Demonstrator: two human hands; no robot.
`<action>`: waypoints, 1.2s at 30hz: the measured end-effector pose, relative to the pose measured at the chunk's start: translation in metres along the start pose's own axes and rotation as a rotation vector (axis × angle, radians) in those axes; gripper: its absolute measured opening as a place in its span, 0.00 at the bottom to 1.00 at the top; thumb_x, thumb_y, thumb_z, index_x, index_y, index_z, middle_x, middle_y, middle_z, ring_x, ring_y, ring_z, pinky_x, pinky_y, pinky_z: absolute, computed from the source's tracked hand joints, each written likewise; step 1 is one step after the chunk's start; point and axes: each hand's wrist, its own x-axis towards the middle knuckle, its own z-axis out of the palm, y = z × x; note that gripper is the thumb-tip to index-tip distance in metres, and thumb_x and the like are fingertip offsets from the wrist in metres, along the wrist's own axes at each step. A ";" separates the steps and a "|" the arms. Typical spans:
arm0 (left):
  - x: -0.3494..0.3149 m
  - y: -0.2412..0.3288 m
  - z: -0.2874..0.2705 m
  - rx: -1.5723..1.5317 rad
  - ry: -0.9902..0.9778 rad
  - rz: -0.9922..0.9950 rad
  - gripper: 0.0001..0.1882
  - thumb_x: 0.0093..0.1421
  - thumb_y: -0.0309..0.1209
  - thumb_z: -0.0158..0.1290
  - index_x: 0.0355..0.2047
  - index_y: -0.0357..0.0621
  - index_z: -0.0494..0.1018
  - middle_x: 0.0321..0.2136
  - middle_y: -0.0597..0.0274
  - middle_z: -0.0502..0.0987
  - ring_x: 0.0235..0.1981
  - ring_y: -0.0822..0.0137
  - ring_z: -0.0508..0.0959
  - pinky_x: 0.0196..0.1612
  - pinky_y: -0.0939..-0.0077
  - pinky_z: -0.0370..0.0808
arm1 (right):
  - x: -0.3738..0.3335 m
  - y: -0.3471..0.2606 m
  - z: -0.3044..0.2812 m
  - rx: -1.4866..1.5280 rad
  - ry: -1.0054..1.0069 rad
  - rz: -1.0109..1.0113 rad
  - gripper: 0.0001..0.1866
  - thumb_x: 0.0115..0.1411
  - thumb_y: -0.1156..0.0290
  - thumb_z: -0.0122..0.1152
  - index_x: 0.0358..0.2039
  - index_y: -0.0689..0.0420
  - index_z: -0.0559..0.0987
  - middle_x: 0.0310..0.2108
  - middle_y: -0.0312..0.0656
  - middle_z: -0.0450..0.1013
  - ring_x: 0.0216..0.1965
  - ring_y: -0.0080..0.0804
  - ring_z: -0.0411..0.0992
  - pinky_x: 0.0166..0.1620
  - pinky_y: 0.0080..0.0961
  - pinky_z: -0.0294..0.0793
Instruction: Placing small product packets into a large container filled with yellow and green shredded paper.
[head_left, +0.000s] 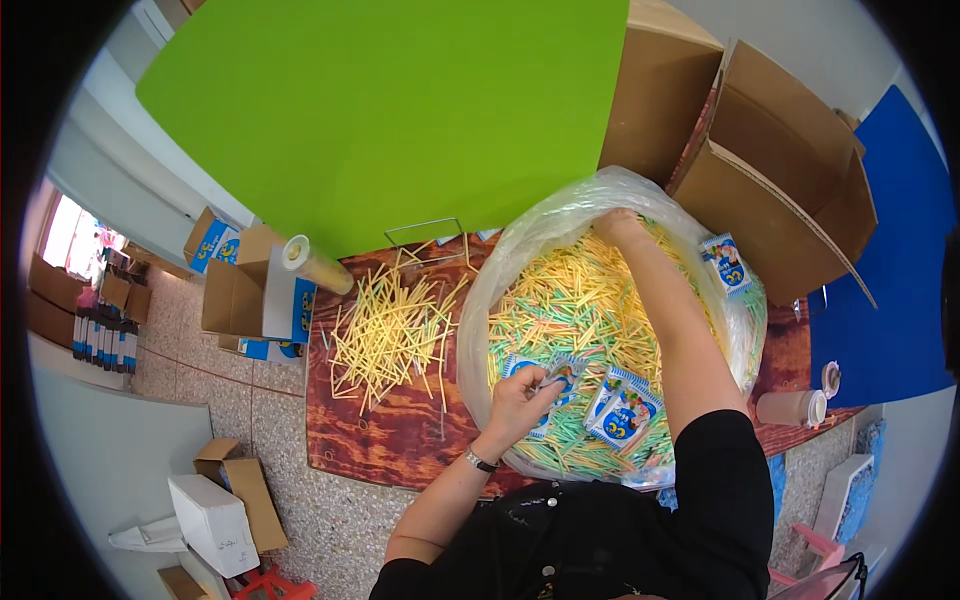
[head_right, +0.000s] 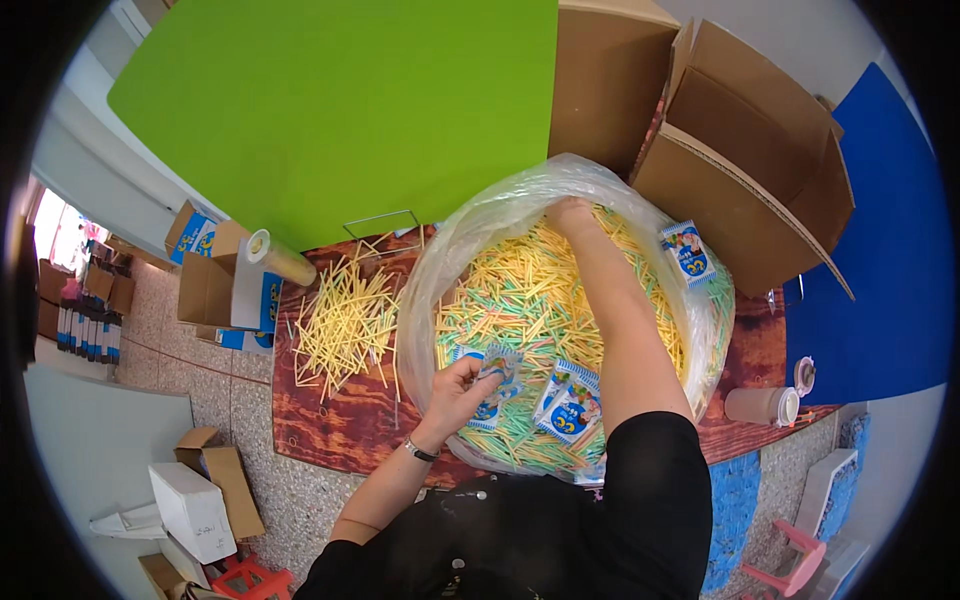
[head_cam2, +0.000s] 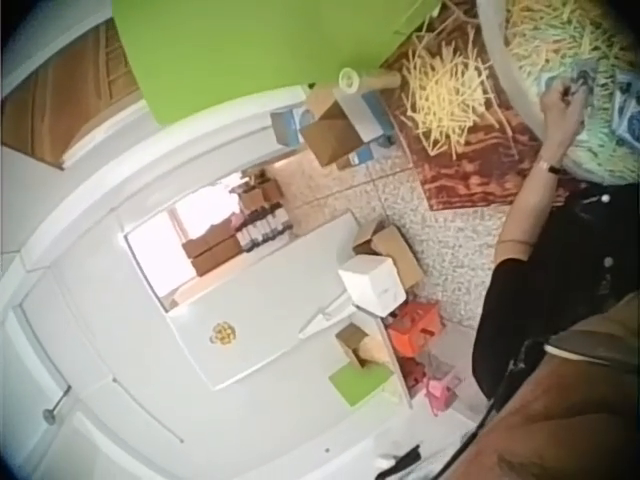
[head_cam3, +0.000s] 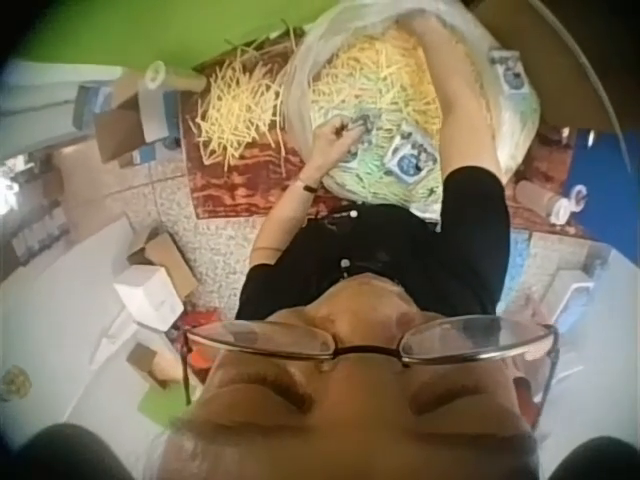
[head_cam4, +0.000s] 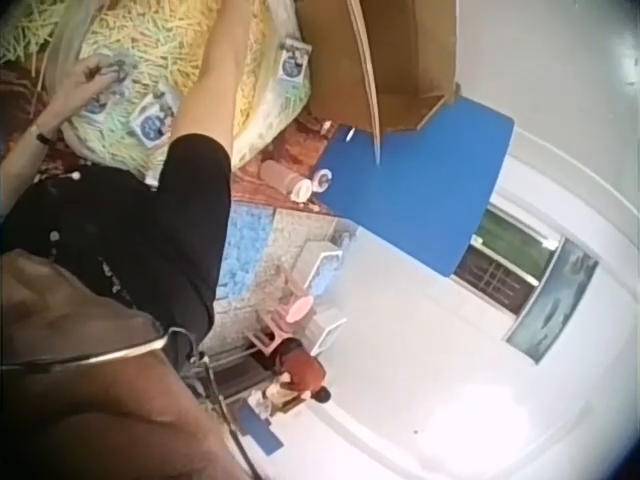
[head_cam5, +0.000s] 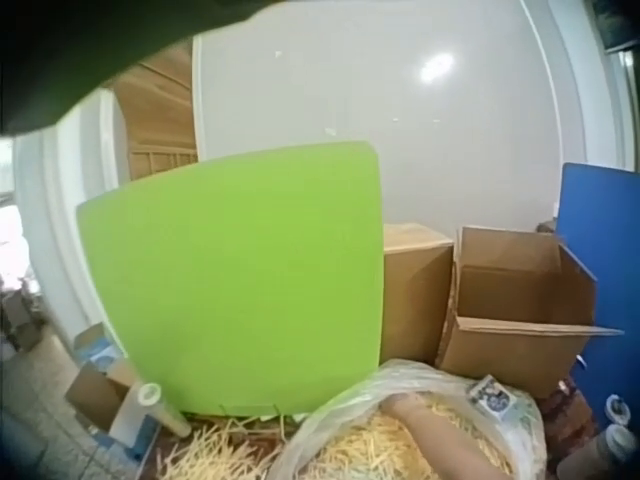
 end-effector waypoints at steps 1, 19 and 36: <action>0.000 -0.002 -0.001 0.021 0.000 0.013 0.05 0.59 0.26 0.59 0.34 0.38 0.75 0.26 0.71 0.75 0.27 0.84 0.70 0.28 0.87 0.68 | 0.002 0.005 -0.003 -0.001 0.009 0.002 0.25 0.64 0.68 0.42 0.61 0.58 0.67 0.64 0.50 0.60 0.65 0.45 0.59 0.66 0.41 0.55; -0.001 0.000 0.021 -0.186 0.089 0.107 0.08 0.60 0.31 0.59 0.31 0.37 0.75 0.22 0.72 0.73 0.21 0.84 0.67 0.23 0.85 0.64 | -0.249 0.002 -0.078 2.048 -0.309 0.027 0.21 0.71 0.58 0.43 0.56 0.59 0.69 0.29 0.32 0.64 0.33 0.21 0.65 0.40 0.21 0.70; 0.045 0.049 0.060 -0.016 0.078 0.352 0.11 0.56 0.32 0.61 0.28 0.37 0.72 0.17 0.67 0.70 0.19 0.78 0.66 0.22 0.79 0.64 | -0.300 -0.057 -0.095 1.697 -0.608 -0.152 0.21 0.70 0.50 0.43 0.41 0.57 0.72 0.27 0.31 0.66 0.32 0.21 0.67 0.37 0.22 0.71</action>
